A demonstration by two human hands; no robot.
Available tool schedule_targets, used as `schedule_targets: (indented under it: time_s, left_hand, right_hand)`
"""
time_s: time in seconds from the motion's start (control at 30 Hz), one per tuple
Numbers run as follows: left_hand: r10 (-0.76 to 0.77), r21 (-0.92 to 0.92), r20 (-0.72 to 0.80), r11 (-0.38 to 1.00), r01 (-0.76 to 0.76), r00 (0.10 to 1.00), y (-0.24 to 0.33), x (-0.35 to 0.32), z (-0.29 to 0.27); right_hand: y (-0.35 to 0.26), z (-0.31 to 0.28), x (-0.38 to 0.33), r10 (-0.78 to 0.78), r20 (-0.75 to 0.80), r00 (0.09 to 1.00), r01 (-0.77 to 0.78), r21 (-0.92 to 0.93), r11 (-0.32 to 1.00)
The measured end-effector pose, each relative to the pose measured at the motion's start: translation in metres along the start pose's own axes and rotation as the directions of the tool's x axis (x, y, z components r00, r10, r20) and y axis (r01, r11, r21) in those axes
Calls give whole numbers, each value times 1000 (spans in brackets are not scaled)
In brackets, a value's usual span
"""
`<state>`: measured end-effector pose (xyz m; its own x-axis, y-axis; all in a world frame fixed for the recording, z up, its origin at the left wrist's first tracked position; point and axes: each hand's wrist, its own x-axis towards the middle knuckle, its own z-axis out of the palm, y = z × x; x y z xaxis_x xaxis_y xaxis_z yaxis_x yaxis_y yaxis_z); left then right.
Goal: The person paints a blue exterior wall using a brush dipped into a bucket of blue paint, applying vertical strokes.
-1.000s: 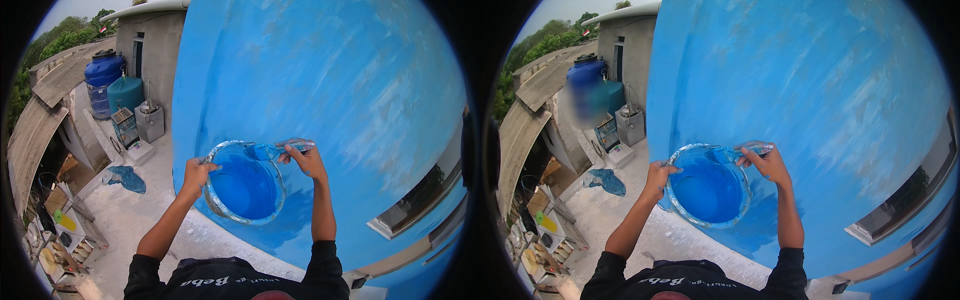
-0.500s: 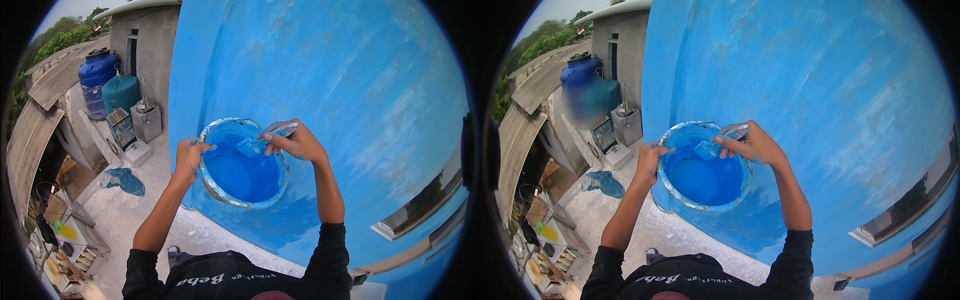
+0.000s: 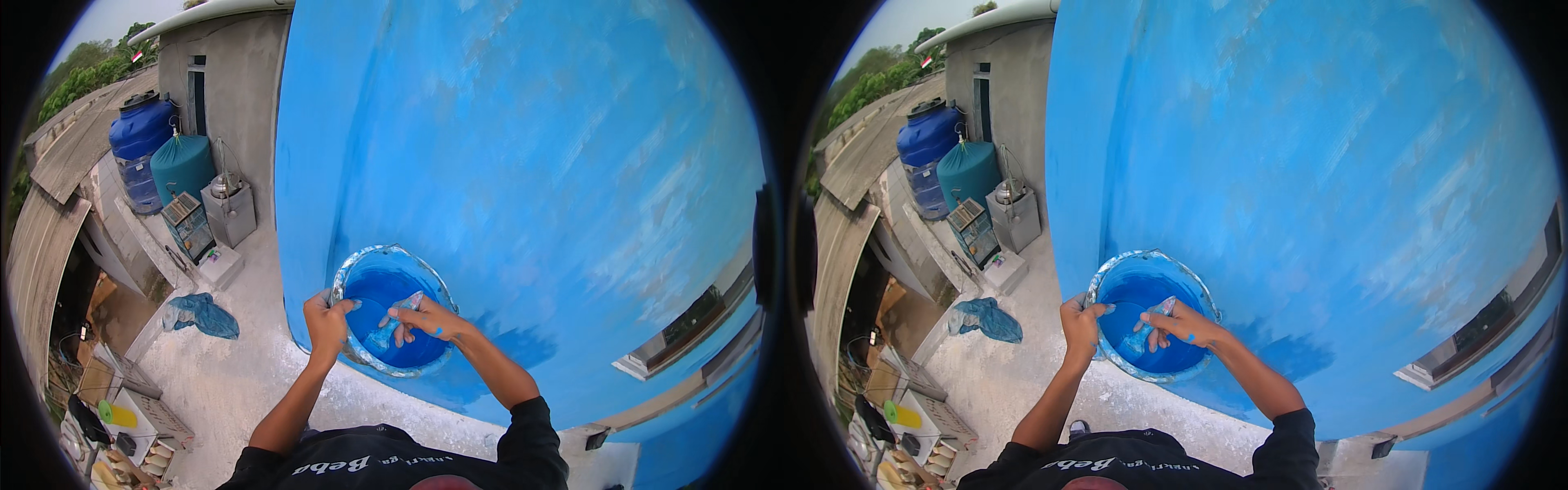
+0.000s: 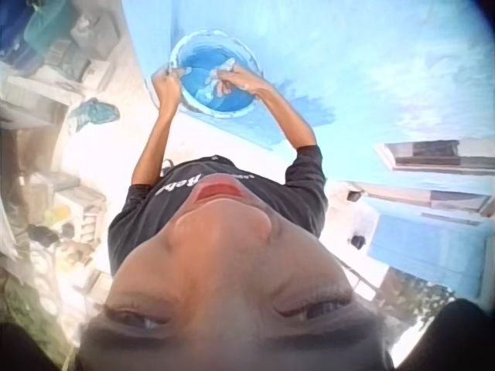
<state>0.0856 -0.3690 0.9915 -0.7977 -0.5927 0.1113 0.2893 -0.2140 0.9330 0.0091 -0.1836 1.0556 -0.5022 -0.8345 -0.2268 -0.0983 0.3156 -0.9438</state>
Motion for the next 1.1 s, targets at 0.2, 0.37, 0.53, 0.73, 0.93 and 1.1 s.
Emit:
schedule_targets:
  time_s: [0.2,0.37,0.53,0.73,0.93,1.1]
  left_hand:
    - [-67,46,58,997,64,996,-2,13,-12]
    - [-97,40,65,995,94,993,2,26,-24]
    - [-115,-80,48,990,119,992,18,35,-31]
    - [-146,-162,54,975,153,988,22,37,-41]
    - [-125,-120,48,984,130,991,23,35,-42]
    - [-112,-105,23,988,114,993,24,36,-49]
  right_hand:
    - [9,-2,5,29,-80,996,-17,145,989]
    - [-49,-39,-2,-114,-215,970,128,55,990]
    - [-169,-78,-14,-532,-386,754,371,-419,829]
    - [-315,-113,10,-937,-90,337,147,-978,147]
    - [-310,-127,53,-863,171,475,-257,-911,-322]
    - [-195,-97,77,-548,136,826,-68,-940,-335]
